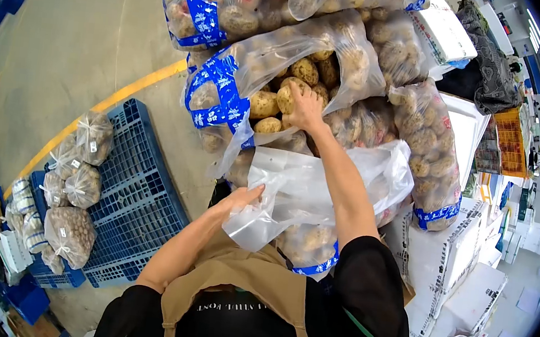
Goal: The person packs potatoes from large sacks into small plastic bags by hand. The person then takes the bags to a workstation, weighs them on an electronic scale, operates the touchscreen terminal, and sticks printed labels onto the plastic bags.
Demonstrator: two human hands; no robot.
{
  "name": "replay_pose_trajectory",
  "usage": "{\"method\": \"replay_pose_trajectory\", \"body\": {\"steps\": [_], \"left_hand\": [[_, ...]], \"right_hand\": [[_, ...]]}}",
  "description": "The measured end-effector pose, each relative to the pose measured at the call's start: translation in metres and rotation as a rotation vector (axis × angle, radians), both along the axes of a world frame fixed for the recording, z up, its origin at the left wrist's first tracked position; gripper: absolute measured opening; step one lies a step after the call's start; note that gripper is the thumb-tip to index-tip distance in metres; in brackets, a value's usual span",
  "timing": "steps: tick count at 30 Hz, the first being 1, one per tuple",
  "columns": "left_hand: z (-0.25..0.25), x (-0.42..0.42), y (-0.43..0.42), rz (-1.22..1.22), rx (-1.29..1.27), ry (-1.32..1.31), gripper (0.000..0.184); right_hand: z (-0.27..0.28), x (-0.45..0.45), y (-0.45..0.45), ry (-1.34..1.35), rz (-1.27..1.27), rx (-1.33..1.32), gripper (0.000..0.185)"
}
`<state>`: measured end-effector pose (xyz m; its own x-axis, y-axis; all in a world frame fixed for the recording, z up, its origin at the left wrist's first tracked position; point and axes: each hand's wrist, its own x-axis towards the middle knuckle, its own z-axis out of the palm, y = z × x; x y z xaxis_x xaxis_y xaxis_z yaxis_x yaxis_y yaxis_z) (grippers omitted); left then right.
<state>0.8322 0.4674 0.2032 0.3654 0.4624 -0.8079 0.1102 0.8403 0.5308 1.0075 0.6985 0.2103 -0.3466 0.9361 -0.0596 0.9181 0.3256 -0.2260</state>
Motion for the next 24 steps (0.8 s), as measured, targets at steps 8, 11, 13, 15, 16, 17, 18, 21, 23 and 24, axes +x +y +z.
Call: {"method": "replay_pose_trajectory", "body": {"steps": [8,11,13,15,16,17,18,21,23,24], "left_hand": [[-0.025,0.02,0.029,0.09,-0.048,-0.023,0.071],[-0.031,0.02,0.043,0.108,0.038,-0.026,0.067],[0.015,0.015,0.051,0.189,0.007,-0.096,0.066],[-0.002,0.011,0.053,0.278,-0.085,-0.176,0.055],[-0.009,0.009,0.05,0.321,-0.136,-0.218,0.05],[-0.008,0.007,0.047,0.326,-0.135,-0.303,0.042],[-0.007,0.004,0.044,0.332,-0.131,-0.387,0.034],[-0.016,-0.014,0.034,0.284,-0.018,-0.619,0.027],[-0.014,-0.021,0.023,0.276,-0.023,-0.735,0.048],[-0.009,-0.021,0.017,0.283,-0.021,-0.72,0.048]], "right_hand": [[0.143,0.068,-0.055,1.177,0.213,-0.682,0.102],[0.113,0.095,-0.097,0.968,0.249,-1.179,0.105],[0.06,0.113,-0.127,0.797,-0.014,-1.208,0.094],[-0.026,0.142,-0.14,0.351,-0.209,-0.833,0.088],[-0.048,0.151,-0.143,0.133,-0.299,-0.639,0.084],[-0.048,0.152,-0.14,0.118,-0.286,-0.59,0.078],[-0.048,0.152,-0.134,0.106,-0.27,-0.54,0.071],[0.001,0.109,-0.099,0.154,0.016,-0.595,0.054],[0.069,0.05,-0.069,0.328,0.067,-0.675,0.047],[0.091,0.02,-0.055,0.476,-0.021,-0.701,0.044]]}}
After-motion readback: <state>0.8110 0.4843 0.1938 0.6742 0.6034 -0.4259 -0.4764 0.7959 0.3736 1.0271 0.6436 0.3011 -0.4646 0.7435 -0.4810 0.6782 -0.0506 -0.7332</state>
